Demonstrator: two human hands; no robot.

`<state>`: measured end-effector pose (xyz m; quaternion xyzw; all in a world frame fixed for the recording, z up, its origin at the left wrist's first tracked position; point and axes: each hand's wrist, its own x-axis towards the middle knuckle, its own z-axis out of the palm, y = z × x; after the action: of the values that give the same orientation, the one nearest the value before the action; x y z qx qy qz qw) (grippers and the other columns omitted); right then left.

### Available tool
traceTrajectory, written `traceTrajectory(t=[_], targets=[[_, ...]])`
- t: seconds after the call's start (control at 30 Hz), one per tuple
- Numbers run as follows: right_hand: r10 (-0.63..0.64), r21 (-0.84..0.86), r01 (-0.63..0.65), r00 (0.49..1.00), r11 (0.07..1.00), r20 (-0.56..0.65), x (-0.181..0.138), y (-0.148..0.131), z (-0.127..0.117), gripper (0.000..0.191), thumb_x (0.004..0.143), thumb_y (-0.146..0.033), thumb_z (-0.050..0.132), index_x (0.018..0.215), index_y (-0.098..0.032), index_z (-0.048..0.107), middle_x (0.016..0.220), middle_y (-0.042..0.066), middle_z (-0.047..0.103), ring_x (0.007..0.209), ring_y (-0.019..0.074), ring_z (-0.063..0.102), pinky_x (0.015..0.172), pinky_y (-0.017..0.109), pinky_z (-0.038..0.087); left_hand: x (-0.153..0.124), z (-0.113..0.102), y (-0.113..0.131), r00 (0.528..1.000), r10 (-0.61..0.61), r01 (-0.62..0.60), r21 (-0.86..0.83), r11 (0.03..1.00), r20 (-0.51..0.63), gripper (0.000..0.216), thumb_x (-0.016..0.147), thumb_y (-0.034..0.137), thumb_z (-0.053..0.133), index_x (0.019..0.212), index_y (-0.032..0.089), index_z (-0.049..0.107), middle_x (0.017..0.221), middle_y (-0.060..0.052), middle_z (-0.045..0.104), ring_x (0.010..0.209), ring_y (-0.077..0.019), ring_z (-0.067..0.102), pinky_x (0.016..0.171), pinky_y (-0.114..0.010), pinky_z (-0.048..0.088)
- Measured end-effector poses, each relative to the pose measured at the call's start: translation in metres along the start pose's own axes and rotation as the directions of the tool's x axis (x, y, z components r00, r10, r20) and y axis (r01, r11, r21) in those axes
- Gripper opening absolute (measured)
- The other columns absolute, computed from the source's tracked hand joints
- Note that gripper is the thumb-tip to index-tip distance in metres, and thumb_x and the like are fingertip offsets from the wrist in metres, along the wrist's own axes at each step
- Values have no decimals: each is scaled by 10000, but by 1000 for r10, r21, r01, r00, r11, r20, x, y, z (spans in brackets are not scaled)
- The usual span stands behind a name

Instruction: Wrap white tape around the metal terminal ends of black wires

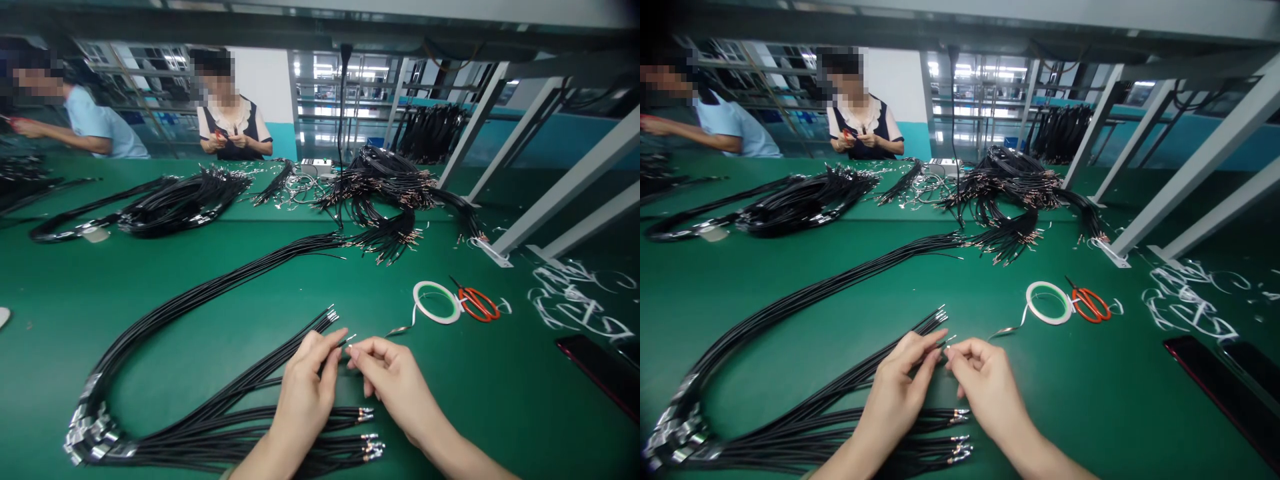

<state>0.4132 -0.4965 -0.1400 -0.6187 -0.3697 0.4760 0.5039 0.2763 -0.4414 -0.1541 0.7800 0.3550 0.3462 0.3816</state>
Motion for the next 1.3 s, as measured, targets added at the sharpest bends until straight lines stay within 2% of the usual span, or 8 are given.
traceTrajectory(t=[0.1,0.23,0.33,0.5,0.63,0.8,1.1,1.3], targets=[[-27,-8,27,1000,1000,-9,0,-1,-2,265,846,-361,573,712,-138,623,620,-6,595,426,66,436,433,192,323,0,-2,1,998,27,-29,31,999,63,360,903,123,404,1179,256,593,759,-15,468,697,-153,520,649,-272,466],[-54,-2,54,996,999,-71,0,-2,-5,266,839,-387,578,736,-146,620,656,1,602,429,73,435,431,202,320,2,-3,7,994,-100,102,-42,994,52,286,905,169,434,1126,234,602,861,-43,537,821,-179,552,738,-304,465],[-68,0,68,992,998,-105,0,-2,-6,267,838,-403,579,761,-151,626,633,-4,583,437,83,437,436,208,322,5,-1,10,987,-156,159,-107,982,31,214,875,232,515,1063,228,616,893,-40,560,792,-174,562,691,-279,468],[-83,1,83,989,997,-120,1,0,-5,261,842,-412,573,794,-161,629,613,-8,574,449,94,440,452,213,329,8,3,8,995,-85,80,-84,993,-58,134,864,261,543,827,198,656,780,-24,572,718,-162,552,635,-257,438],[-75,-24,73,993,997,-95,1,3,-5,267,849,-415,559,846,-158,631,599,-11,563,452,99,435,445,216,312,8,2,7,989,-119,109,-113,988,-83,152,878,236,514,898,192,658,776,-18,572,711,-154,562,640,-253,452],[-85,-92,84,996,992,-8,-2,4,-2,249,853,-383,558,897,-151,638,520,-49,477,450,100,405,440,213,290,8,0,4,990,-136,128,-193,973,-32,190,844,255,573,997,204,673,879,-44,588,767,-160,584,669,-263,484],[-174,-200,171,985,965,2,-4,8,1,245,860,-334,548,947,-151,685,670,9,573,519,120,444,479,232,356,7,0,4,997,-18,9,-123,992,-73,107,841,160,557,826,184,660,810,-39,594,765,-165,586,680,-272,483],[-133,-237,122,991,964,-33,-2,9,0,258,856,-355,547,968,-152,660,561,-29,513,483,120,451,467,229,344,6,0,6,996,-18,8,-127,992,-83,116,868,153,515,845,187,624,838,-38,582,796,-165,582,708,-267,476]])
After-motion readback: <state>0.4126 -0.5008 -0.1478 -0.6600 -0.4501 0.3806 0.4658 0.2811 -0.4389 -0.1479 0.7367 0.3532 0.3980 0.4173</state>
